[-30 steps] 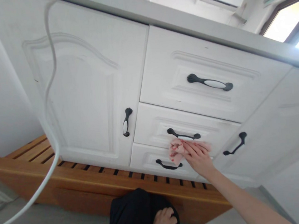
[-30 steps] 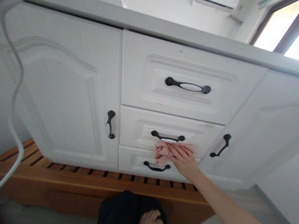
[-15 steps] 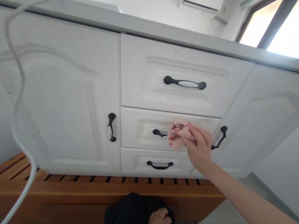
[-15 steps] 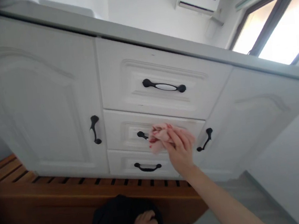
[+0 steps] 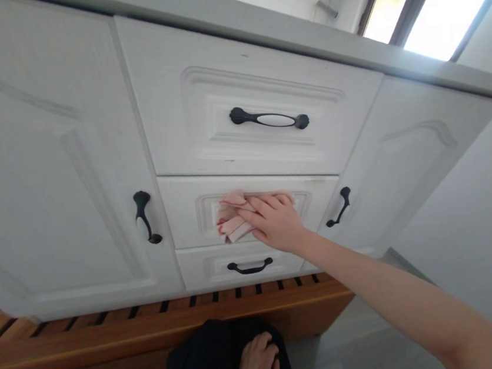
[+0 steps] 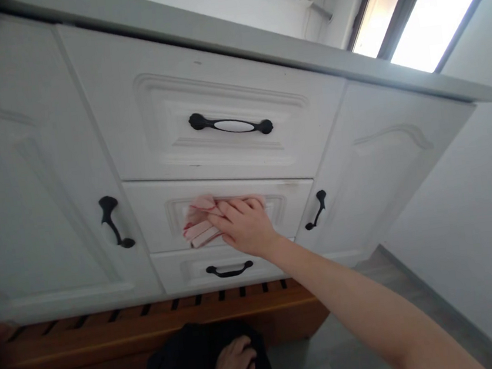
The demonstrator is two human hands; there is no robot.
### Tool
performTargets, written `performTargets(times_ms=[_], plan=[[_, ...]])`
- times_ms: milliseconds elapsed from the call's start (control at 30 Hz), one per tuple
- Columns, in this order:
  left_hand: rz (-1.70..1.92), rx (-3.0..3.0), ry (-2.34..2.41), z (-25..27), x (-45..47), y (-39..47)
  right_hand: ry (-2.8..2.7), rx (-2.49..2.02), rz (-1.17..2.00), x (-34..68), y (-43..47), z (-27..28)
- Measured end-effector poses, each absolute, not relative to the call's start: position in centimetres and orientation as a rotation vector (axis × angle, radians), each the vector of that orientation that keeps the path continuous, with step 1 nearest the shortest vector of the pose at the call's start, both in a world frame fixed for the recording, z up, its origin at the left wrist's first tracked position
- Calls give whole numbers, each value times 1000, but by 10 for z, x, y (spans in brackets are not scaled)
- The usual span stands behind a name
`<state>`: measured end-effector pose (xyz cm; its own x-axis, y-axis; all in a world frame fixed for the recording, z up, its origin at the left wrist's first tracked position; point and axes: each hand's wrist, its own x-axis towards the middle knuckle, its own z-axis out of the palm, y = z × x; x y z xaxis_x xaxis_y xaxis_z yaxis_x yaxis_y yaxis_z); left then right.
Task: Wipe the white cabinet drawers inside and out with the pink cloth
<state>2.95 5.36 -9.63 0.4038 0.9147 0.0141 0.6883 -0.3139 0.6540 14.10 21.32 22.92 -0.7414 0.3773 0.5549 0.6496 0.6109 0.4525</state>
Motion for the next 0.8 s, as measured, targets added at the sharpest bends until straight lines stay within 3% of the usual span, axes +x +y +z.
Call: performTargets(times_ms=[333,433,567,800], plan=[[561,2152,1357,-113,30,54,-2414,-932,-795,180,210,246],[559,2207,1334,-122,29,56,-2456,-858,-948,205,214,253],[524,2227,1329,-123,30,58,-2113,-787,-1280,248,221,251],[472,2124,1375,-102,33,56,-1786,-785,-1348,260,242,191]])
